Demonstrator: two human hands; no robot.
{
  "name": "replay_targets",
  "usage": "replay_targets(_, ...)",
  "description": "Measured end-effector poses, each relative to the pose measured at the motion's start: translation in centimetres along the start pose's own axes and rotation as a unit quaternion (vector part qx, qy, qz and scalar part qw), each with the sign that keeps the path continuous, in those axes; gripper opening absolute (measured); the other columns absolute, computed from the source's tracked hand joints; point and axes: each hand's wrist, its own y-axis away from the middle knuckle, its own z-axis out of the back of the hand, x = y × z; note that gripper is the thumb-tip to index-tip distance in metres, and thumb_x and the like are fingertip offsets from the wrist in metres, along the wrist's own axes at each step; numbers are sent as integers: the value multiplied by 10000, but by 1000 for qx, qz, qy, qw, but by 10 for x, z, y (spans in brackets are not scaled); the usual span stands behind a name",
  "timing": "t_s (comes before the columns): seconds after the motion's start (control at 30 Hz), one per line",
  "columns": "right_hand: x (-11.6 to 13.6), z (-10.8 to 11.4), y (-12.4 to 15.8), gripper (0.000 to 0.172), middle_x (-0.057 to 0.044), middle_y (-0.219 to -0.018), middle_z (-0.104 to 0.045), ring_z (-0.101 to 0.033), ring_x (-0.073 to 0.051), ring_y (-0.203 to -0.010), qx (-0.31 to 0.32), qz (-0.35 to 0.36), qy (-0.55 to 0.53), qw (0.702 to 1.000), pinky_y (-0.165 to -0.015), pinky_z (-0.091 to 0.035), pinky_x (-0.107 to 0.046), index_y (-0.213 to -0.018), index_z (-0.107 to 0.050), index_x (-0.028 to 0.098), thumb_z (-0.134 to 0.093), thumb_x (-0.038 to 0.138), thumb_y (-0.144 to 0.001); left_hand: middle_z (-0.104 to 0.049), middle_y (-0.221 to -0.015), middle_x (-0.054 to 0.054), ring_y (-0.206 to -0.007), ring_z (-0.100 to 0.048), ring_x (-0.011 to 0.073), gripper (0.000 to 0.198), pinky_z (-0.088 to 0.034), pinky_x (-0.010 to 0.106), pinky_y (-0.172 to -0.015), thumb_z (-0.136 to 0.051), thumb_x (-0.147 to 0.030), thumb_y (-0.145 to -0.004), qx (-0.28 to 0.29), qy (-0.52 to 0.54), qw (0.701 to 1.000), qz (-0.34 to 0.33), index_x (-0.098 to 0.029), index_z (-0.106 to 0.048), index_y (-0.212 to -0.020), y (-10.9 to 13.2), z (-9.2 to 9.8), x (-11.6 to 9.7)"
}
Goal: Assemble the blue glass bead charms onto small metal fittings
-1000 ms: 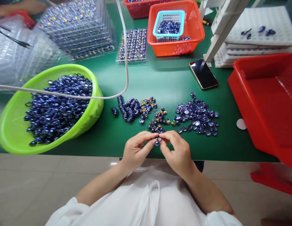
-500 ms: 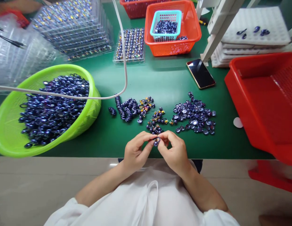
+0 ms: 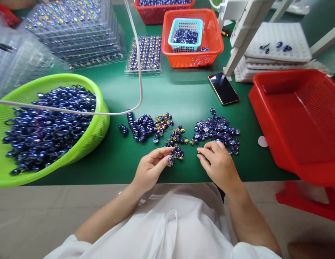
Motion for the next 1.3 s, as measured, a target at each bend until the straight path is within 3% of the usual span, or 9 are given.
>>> replay_targets(0.1, -5, -6, -1, 150, -94, -952, -652, -571, -252, -875, 21, 21, 67, 997, -781, -521, -420, -1001, -744, 204, -617, 207, -921, -771, -882, 73, -682, -650, 136, 267, -569, 259, -680, -755, -341, -823, -1, 62, 997, 47, -144, -774, -1002, -5, 0, -4)
replay_targets(0.23, -3, -12, -3, 132, -93, -916, -656, -580, -249, -853, -7, 23, 78, 997, -775, -523, -421, -967, -736, 188, -612, 191, -921, -745, -770, 47, -638, -632, 122, 282, -558, 261, -664, -823, -348, -753, 2, 133, 987, 92, -136, -781, -933, -8, 2, -7)
replay_targets(0.37, 14, -14, -3, 147, -61, -936, -694, -650, -212, -859, -58, 13, -70, 996, -814, -544, -387, -1031, -692, 223, -622, 159, -918, -754, -781, 56, -674, -661, 139, 291, -557, 270, -668, -855, -321, -719, -3, 199, 973, 116, -132, -773, -924, -9, 1, -4)
replay_targets(0.57, 56, -23, 0, 147, -7, -923, -740, -717, -145, -761, -19, -75, -254, 964, -723, -579, -276, -1068, -643, 253, -568, 184, -961, -761, -842, 43, -712, -669, 115, 271, -553, 228, -688, -884, -293, -685, -1, 278, 951, 134, -155, -775, -892, -8, -4, -3)
replay_targets(0.77, 70, -36, 1, 212, -25, -979, -732, -718, -149, -746, -49, -137, -361, 921, -670, -619, -272, -1148, -630, 261, -629, 235, -937, -753, -800, 47, -668, -649, 116, 290, -553, 252, -692, -890, -305, -669, -11, 270, 954, 130, -143, -785, -886, -5, -3, -8)
replay_targets(0.9, 74, -36, -3, 143, 9, -873, -733, -711, -131, -651, -60, -175, -437, 880, -619, -628, -254, -1037, -648, 255, -696, 241, -903, -765, -788, 36, -686, -667, 121, 231, -549, 251, -723, -859, -284, -714, -19, 253, 961, 112, -160, -794, -899, -1, -2, -1)
replay_targets(1.07, 77, -34, -8, 160, -7, -960, -729, -712, -125, -724, -43, -124, -443, 887, -685, -631, -266, -1086, -665, 275, -628, 206, -947, -777, -791, 24, -715, -692, 121, 195, -560, 230, -731, -851, -274, -734, -26, 247, 964, 91, -188, -804, -902, 1, -2, 5)
replay_targets(1.2, 77, -35, -10, 238, -11, -934, -750, -735, -149, -751, -47, -192, -464, 863, -691, -651, -277, -1128, -620, 258, -699, 266, -904, -782, -816, 35, -722, -692, 127, 203, -569, 238, -730, -850, -295, -740, -39, 217, 972, 79, -185, -806, -904, 3, -1, 4)
replay_targets(1.3, 76, -34, -12, 148, 1, -874, -756, -734, -145, -688, -50, -205, -464, 861, -649, -651, -260, -1009, -673, 245, -731, 277, -877, -784, -811, 49, -720, -694, 147, 238, -576, 267, -732, -852, -323, -731, -48, 195, 977, 73, -173, -808, -910, 3, 0, 4)
